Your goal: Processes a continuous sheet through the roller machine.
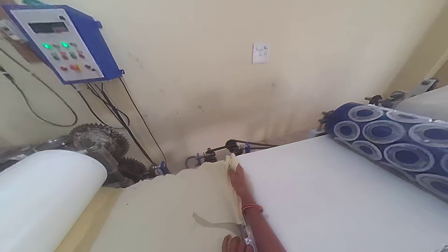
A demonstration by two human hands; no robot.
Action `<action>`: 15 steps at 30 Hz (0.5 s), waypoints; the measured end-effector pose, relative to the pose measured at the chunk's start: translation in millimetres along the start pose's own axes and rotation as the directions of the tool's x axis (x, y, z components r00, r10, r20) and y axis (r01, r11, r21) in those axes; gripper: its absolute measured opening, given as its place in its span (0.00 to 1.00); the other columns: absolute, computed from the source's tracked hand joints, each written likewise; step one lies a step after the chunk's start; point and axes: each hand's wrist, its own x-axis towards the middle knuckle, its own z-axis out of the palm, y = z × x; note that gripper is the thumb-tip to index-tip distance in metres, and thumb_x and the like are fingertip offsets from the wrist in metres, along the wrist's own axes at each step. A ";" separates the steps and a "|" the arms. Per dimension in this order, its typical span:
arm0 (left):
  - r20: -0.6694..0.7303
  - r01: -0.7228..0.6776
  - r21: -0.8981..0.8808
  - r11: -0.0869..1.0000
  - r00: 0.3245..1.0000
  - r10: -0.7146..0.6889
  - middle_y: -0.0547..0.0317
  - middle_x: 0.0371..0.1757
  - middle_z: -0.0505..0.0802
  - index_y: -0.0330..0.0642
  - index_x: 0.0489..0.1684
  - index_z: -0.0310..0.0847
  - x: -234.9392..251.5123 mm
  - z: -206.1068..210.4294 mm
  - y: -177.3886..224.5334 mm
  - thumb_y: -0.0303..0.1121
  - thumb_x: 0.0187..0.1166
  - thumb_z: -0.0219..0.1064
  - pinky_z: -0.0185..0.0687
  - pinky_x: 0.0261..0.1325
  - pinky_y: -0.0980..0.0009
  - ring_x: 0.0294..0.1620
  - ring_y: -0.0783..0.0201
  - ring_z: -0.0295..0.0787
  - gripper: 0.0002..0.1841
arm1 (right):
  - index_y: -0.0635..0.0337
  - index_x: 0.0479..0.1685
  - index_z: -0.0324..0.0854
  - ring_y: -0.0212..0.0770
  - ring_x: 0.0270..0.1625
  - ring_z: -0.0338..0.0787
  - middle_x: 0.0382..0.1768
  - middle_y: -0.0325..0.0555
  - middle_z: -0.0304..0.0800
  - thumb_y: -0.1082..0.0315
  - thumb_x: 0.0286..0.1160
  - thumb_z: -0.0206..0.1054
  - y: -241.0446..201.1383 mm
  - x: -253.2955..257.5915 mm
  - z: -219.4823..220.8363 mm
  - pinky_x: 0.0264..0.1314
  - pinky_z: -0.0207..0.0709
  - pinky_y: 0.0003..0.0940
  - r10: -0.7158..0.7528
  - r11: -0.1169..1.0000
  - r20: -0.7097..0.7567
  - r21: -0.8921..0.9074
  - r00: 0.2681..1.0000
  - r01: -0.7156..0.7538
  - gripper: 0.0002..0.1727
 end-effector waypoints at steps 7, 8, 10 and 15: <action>-0.117 0.083 -0.585 0.807 0.976 -0.185 0.32 0.45 0.90 0.22 0.48 0.81 10.3 -12.7 -7.9 0.34 0.84 0.62 0.78 0.66 0.40 0.53 0.36 0.88 0.17 | 0.85 0.66 0.76 0.73 0.77 0.76 0.68 0.81 0.79 0.65 0.84 0.59 -42.4 -0.4 -46.6 0.85 0.60 0.63 -0.245 0.715 0.167 -0.634 0.955 0.294 0.26; -0.145 0.071 -0.671 0.738 0.964 -0.224 0.31 0.45 0.89 0.21 0.49 0.80 13.0 -9.5 -6.5 0.33 0.85 0.61 0.80 0.63 0.42 0.52 0.38 0.88 0.16 | 0.86 0.67 0.74 0.76 0.79 0.73 0.69 0.83 0.77 0.62 0.85 0.58 -46.6 -1.2 -54.7 0.87 0.56 0.66 -0.247 0.661 0.189 -0.685 0.950 0.308 0.28; -0.179 0.041 -0.803 0.595 0.935 -0.306 0.31 0.49 0.87 0.21 0.50 0.76 18.4 -9.7 1.3 0.31 0.85 0.60 0.83 0.59 0.51 0.51 0.44 0.87 0.15 | 0.89 0.71 0.69 0.81 0.81 0.68 0.72 0.87 0.72 0.58 0.87 0.58 -56.9 -3.2 -71.6 0.88 0.50 0.70 -0.244 0.592 0.212 -0.741 0.946 0.318 0.33; -0.276 -0.077 -0.892 0.445 0.874 -0.401 0.28 0.56 0.84 0.17 0.56 0.72 35.8 -17.1 21.7 0.25 0.86 0.55 0.80 0.64 0.57 0.57 0.47 0.85 0.14 | 0.89 0.72 0.68 0.86 0.79 0.68 0.71 0.90 0.72 0.56 0.84 0.62 -63.6 9.5 -111.6 0.83 0.43 0.82 -0.378 0.453 0.302 -0.764 0.875 0.459 0.36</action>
